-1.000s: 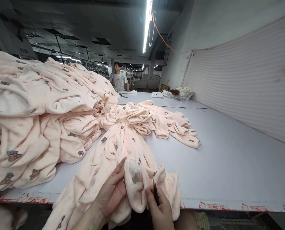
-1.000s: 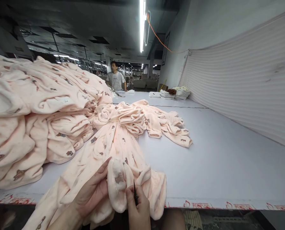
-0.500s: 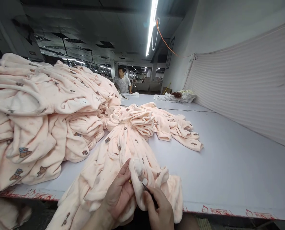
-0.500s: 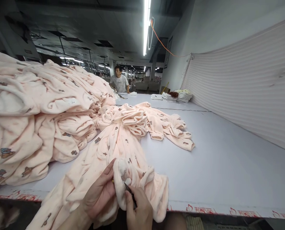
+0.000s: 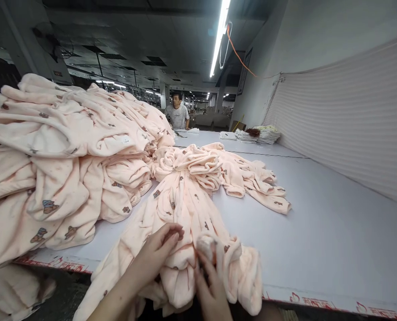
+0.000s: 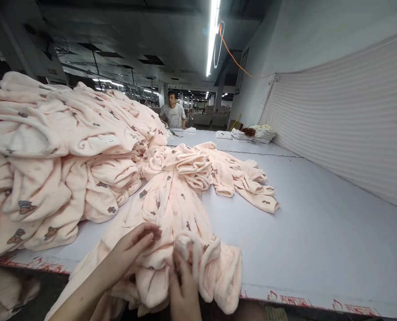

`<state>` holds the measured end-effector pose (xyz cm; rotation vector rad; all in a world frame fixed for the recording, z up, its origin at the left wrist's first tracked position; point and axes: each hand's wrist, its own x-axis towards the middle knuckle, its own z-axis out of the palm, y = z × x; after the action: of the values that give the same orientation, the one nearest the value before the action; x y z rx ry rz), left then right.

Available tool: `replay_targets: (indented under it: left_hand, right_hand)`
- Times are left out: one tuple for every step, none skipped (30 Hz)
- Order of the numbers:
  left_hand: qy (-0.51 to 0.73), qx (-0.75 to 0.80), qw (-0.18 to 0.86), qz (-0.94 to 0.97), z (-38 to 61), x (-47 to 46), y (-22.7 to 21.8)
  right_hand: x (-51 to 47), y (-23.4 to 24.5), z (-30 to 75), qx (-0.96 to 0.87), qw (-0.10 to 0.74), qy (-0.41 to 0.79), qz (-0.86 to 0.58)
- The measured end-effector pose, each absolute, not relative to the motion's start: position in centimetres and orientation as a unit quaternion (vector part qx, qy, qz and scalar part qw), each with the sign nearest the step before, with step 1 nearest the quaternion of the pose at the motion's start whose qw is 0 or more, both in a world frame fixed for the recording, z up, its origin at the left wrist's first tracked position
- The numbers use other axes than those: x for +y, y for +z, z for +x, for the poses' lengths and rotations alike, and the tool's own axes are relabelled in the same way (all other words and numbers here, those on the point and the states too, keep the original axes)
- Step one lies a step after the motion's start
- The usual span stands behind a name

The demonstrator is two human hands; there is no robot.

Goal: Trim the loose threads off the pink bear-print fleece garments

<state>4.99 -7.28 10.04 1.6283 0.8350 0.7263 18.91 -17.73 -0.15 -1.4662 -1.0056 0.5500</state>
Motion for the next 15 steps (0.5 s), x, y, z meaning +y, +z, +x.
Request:
replay_targets:
  left_hand:
    - [0.319, 0.374, 0.479, 0.727, 4.3, -7.8, 9.2]
    - [0.329, 0.396, 0.402, 0.757, 3.6, -8.3, 8.1]
    - [0.342, 0.409, 0.334, 0.777, 3.0, -8.9, 6.9]
    - [0.362, 0.413, 0.280, 0.787, 2.5, -9.4, 5.5]
    - [0.384, 0.423, 0.250, 0.782, 2.2, -9.9, 4.3]
    - [0.399, 0.430, 0.244, 0.773, 2.1, -10.2, 3.3]
    - [0.410, 0.435, 0.253, 0.761, 2.2, -10.5, 2.7]
    - [0.416, 0.441, 0.275, 0.746, 2.5, -10.6, 2.4]
    - [0.418, 0.444, 0.307, 0.731, 3.0, -10.7, 2.4]
    - [0.419, 0.444, 0.347, 0.712, 3.6, -10.9, 2.7]
    - [0.422, 0.439, 0.396, 0.687, 4.2, -11.0, 3.1]
    - [0.425, 0.430, 0.449, 0.658, 4.8, -11.2, 3.7]
    - [0.427, 0.412, 0.501, 0.630, 5.4, -11.4, 4.1]
    - [0.428, 0.387, 0.545, 0.608, 5.9, -11.8, 4.5]
    - [0.435, 0.357, 0.572, 0.597, 6.2, -12.1, 4.8]
  right_hand:
    - [-17.2, -0.1, 20.2, -0.424, 0.584, 0.236, -0.650]
    - [-16.8, 0.0, 21.8, -0.409, 0.576, 0.233, -0.668]
    - [-16.5, 0.1, 23.5, -0.397, 0.567, 0.228, -0.685]
    - [-16.4, 0.2, 25.2, -0.388, 0.560, 0.219, -0.698]
    - [-16.4, 0.3, 26.6, -0.380, 0.555, 0.206, -0.710]
    - [-16.5, 0.4, 27.5, -0.377, 0.551, 0.192, -0.719]
    - [-16.7, 0.6, 27.9, -0.377, 0.550, 0.178, -0.724]
    - [-16.9, 0.8, 27.7, -0.382, 0.552, 0.165, -0.722]
    - [-17.0, 0.9, 27.1, -0.397, 0.558, 0.158, -0.712]
    - [-17.2, 1.1, 26.0, -0.418, 0.564, 0.154, -0.695]
    - [-17.2, 1.1, 24.7, -0.445, 0.572, 0.156, -0.671]
    - [-17.2, 1.1, 23.3, -0.472, 0.576, 0.160, -0.648]
    - [-17.1, 1.1, 22.0, -0.488, 0.580, 0.162, -0.631]
    - [-17.0, 1.0, 21.0, -0.496, 0.586, 0.163, -0.620]
    - [-16.9, 1.0, 20.4, -0.493, 0.593, 0.162, -0.616]
